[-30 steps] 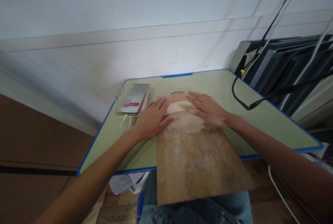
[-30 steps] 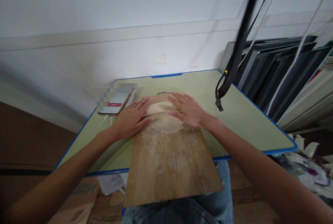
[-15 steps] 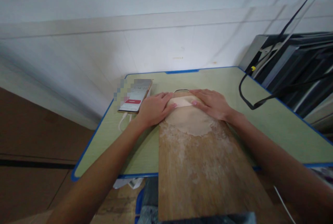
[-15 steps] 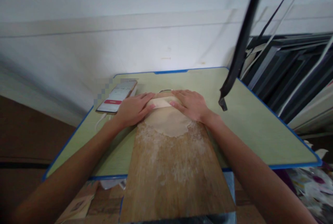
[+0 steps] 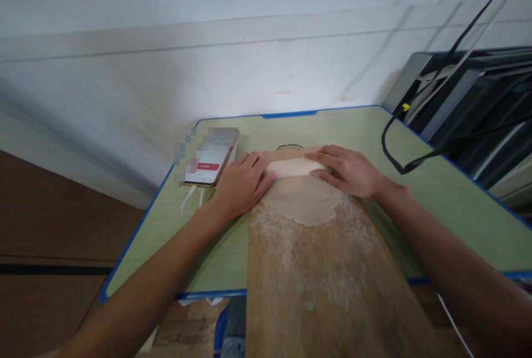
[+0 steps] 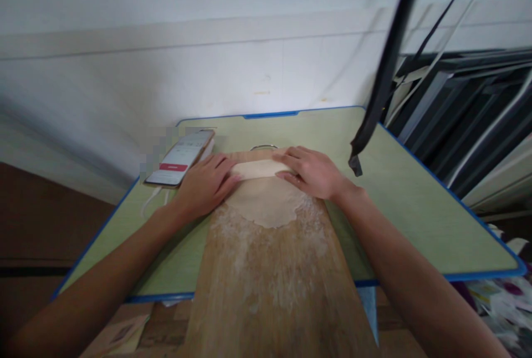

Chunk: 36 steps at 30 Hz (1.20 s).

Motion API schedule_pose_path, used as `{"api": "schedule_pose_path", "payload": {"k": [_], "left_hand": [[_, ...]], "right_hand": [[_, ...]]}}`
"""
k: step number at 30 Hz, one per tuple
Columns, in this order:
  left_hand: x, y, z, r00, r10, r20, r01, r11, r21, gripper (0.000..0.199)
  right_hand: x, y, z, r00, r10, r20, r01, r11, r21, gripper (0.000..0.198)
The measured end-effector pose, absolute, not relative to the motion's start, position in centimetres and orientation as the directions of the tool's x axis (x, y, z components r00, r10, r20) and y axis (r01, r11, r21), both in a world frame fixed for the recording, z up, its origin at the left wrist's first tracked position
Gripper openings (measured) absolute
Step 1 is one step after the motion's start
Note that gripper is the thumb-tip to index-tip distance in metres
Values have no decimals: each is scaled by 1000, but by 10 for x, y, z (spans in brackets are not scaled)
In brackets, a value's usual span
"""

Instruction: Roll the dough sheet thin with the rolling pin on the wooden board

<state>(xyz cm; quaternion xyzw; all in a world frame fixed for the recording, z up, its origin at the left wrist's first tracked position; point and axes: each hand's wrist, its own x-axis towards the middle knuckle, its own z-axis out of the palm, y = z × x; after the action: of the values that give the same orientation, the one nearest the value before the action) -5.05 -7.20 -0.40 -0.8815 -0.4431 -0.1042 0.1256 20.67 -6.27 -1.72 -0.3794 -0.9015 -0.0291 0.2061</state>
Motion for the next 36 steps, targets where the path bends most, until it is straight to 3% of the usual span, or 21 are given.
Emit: {"api": "schedule_pose_path", "payload": {"k": [12,21,36], "left_hand": [[-49,-81,4,571,803,171,814,-528,-242,43],[-49,-81,3,581,799,152,803,-534,-266,57],[-49,-91,9,615,780,117,783,-586,-210,44]], "right_hand": [[209,-74,-6,-693,607,388,651,759,-25,39],[210,-72,-11,-681,652,334,674,736,-62,43],[209,-86,-2,-677,705,212,661,709,-247,29]]}}
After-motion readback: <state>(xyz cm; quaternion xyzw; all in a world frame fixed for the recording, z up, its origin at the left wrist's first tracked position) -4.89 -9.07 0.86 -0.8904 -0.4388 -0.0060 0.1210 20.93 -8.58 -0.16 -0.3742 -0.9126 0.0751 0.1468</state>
